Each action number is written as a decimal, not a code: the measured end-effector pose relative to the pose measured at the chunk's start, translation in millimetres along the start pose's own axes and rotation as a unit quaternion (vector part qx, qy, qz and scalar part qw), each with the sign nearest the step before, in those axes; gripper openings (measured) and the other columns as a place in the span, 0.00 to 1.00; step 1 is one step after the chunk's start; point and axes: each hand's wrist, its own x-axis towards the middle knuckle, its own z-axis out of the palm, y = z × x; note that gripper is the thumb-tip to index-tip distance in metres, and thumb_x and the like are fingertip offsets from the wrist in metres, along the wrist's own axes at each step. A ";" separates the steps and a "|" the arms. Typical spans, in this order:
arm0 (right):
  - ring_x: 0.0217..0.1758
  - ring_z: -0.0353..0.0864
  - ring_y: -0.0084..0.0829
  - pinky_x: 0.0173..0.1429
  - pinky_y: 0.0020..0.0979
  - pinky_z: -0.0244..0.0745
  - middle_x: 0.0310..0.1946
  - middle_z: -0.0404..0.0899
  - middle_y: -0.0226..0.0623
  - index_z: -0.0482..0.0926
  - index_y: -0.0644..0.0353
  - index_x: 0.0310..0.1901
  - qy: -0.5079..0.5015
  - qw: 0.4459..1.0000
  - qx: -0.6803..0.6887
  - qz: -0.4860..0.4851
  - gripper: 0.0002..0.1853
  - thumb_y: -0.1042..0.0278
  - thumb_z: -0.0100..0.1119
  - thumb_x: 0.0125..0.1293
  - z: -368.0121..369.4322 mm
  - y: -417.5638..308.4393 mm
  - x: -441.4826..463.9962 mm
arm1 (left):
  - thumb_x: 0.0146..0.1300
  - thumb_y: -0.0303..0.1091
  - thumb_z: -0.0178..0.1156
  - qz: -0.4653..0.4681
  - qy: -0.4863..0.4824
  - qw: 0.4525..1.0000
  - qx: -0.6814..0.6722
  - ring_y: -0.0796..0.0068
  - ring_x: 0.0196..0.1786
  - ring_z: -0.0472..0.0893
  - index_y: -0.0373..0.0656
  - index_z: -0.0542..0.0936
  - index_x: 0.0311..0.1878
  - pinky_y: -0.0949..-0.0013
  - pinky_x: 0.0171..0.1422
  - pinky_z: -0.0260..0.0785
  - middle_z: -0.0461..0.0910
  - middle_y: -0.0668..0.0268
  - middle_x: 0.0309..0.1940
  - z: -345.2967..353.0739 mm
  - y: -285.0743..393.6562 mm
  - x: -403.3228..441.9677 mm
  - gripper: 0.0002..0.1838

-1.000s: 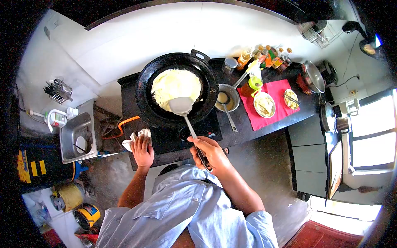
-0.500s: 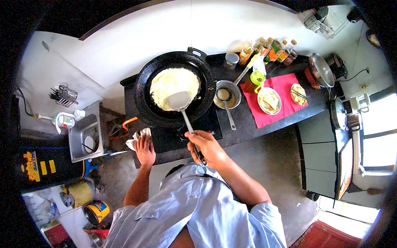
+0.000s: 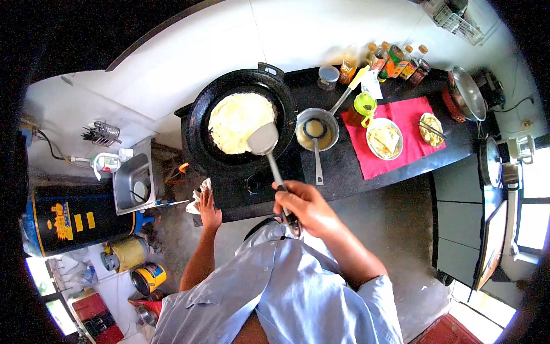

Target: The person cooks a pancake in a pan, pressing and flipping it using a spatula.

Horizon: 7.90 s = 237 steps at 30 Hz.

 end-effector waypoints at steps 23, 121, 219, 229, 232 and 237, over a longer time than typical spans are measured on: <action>0.17 0.74 0.18 0.18 0.28 0.67 0.23 0.77 0.27 0.81 0.63 0.39 0.010 0.910 -0.409 0.063 0.16 0.57 0.61 0.77 -2.1 -92.8 2.0 | 0.59 0.24 0.61 -0.017 -0.086 0.995 -0.045 0.40 0.89 0.46 0.65 0.58 0.87 0.26 0.84 0.38 0.47 0.62 0.90 8.1 -21.9 1.2 0.52; 0.16 0.72 0.28 0.19 0.30 0.67 0.23 0.75 0.38 0.74 0.64 0.49 -0.008 0.998 0.052 -0.018 0.17 0.55 0.58 0.79 61.9 8.0 -1.4 | 0.59 0.40 0.68 0.053 -0.140 0.989 0.006 0.40 0.89 0.42 0.67 0.52 0.88 0.26 0.85 0.33 0.42 0.61 0.90 0.1 -42.2 26.8 0.55; 0.30 0.83 0.47 0.37 0.40 0.77 0.33 0.82 0.55 0.75 0.70 0.71 0.229 0.757 -0.517 -0.329 0.27 0.78 0.65 0.70 53.2 55.9 25.9 | 0.49 0.42 0.76 0.102 -0.143 0.984 -0.034 0.42 0.90 0.41 0.69 0.54 0.88 0.29 0.87 0.30 0.42 0.62 0.90 -7.3 -52.1 50.0 0.62; 0.29 0.84 0.33 0.34 0.33 0.77 0.33 0.84 0.48 0.76 0.71 0.71 0.236 0.780 -0.475 -0.332 0.26 0.76 0.64 0.73 34.7 63.6 34.3 | 0.49 0.44 0.80 0.089 -0.163 0.982 -0.022 0.42 0.90 0.40 0.70 0.54 0.88 0.25 0.85 0.32 0.41 0.64 0.91 -5.3 -55.0 51.8 0.63; 0.24 0.79 0.22 0.30 0.27 0.73 0.31 0.82 0.38 0.73 0.70 0.73 0.236 0.835 -0.391 -0.308 0.25 0.74 0.62 0.77 38.3 66.3 33.6 | 0.49 0.44 0.80 0.103 -0.150 0.982 -0.040 0.42 0.90 0.40 0.70 0.54 0.87 0.25 0.85 0.31 0.41 0.64 0.91 -6.1 -56.0 51.9 0.63; 0.15 0.75 0.23 0.16 0.27 0.67 0.30 0.77 0.34 0.65 0.70 0.77 0.190 0.962 -0.106 -0.167 0.27 0.68 0.54 0.83 53.7 41.9 15.0 | 0.49 0.44 0.81 0.098 -0.152 0.983 -0.038 0.42 0.90 0.40 0.70 0.54 0.87 0.25 0.86 0.32 0.42 0.64 0.90 -6.8 -53.9 51.9 0.63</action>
